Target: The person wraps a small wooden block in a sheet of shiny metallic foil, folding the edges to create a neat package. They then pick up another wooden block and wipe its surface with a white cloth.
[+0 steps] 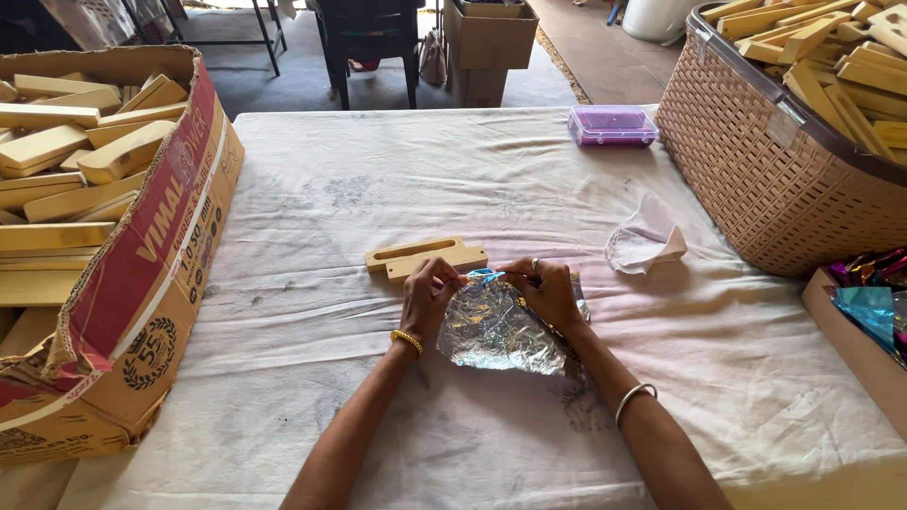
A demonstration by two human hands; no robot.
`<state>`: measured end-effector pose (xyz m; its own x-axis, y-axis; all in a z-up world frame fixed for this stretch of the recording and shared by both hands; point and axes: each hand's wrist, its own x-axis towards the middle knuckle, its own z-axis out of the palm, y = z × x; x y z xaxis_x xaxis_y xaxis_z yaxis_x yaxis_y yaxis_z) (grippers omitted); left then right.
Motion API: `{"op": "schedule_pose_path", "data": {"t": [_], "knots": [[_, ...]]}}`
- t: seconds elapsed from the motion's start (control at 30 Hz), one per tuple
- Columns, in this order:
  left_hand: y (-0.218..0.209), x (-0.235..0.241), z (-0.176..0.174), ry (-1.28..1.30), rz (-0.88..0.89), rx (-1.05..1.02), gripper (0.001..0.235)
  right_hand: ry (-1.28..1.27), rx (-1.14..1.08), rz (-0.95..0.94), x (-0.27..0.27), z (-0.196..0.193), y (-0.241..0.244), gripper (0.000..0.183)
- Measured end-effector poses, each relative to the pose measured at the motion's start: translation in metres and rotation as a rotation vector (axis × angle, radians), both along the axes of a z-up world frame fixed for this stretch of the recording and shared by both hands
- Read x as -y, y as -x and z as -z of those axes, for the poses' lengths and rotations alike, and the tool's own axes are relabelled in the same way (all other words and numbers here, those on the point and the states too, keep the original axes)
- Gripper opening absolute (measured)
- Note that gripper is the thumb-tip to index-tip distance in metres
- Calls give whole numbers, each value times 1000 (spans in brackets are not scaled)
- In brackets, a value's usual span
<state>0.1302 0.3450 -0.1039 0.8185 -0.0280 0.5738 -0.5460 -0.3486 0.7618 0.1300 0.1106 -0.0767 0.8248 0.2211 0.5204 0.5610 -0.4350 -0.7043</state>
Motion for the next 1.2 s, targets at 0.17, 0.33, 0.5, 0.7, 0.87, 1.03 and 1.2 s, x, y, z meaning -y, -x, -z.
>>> {"op": "schedule_pose_path", "data": {"t": [0.17, 0.33, 0.5, 0.7, 0.87, 1.03, 1.2], "knots": [[-1, 3, 1, 43, -37, -56, 23, -22, -20, 15, 0, 5, -3, 14], [-3, 6, 11, 19, -127, -34, 24, -12, -118, 54, -8, 5, 1, 12], [-6, 9, 17, 12, -210, -37, 23, -122, -167, 55, 0, 21, -15, 7], [-11, 6, 25, 68, -204, -84, 22, -294, -299, 1, 10, 42, -32, 8], [-12, -5, 28, 124, -149, -136, 28, -172, -281, 57, 15, 42, -34, 13], [-12, -15, 14, 202, 112, -280, 47, -128, -284, 71, 8, 23, -19, 13], [-9, -23, 3, 288, 209, -355, 63, 167, -116, -174, 27, 23, -28, 15]]}}
